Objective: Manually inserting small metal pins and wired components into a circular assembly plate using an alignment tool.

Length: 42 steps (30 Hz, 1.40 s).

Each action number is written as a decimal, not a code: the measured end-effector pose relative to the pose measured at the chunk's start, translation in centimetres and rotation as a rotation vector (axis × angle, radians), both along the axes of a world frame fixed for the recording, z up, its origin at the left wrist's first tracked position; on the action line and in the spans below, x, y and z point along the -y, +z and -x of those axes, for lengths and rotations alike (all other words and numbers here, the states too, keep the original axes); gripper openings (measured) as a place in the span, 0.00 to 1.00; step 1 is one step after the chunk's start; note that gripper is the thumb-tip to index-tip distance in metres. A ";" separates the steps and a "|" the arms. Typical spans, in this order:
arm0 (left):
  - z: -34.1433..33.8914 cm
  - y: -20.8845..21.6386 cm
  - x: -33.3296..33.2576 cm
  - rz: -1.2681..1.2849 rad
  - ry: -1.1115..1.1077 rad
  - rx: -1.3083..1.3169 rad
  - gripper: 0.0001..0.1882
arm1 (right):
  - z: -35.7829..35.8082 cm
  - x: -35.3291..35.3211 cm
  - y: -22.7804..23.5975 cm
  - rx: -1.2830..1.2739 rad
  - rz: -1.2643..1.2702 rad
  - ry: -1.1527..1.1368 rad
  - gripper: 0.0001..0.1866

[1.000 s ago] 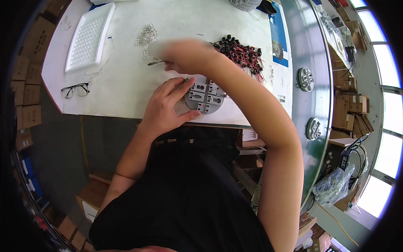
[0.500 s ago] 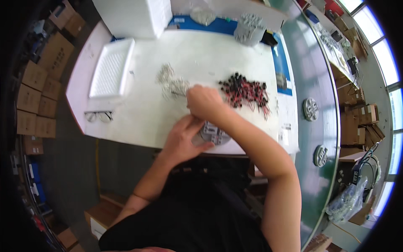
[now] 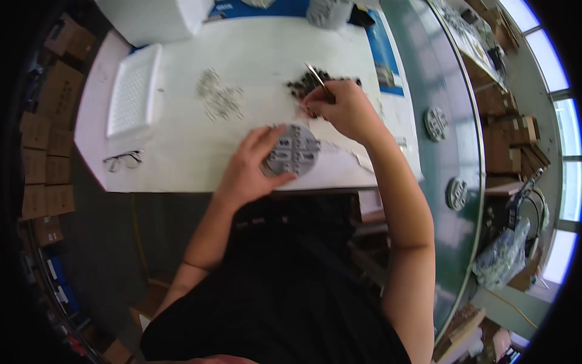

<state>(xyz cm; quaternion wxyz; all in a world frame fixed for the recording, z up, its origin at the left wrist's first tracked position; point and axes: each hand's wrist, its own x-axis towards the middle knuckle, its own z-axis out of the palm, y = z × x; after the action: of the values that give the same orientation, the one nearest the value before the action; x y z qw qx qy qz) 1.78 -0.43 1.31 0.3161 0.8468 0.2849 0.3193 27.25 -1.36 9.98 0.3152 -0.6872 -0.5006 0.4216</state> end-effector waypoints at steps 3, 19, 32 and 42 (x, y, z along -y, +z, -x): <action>0.0 0.0 0.2 0.031 -0.001 0.004 0.47 | 0.3 0.6 -0.8 0.204 -0.021 0.034 0.09; -0.4 -0.7 1.0 0.009 0.008 0.010 0.45 | 2.6 1.4 -4.2 0.266 0.045 -0.019 0.14; -0.3 -0.1 0.1 0.056 -0.012 0.039 0.43 | 1.5 1.3 -3.7 0.200 0.190 0.076 0.15; -2.7 1.4 -1.7 0.072 0.064 0.111 0.15 | 1.1 3.1 -5.8 0.082 0.022 -0.029 0.16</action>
<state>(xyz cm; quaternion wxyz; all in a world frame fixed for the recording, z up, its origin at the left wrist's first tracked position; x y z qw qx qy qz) 4.46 1.23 2.75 0.3516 0.8063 0.3050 0.3651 26.17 -4.41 4.19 0.2929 -0.7147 -0.4983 0.3938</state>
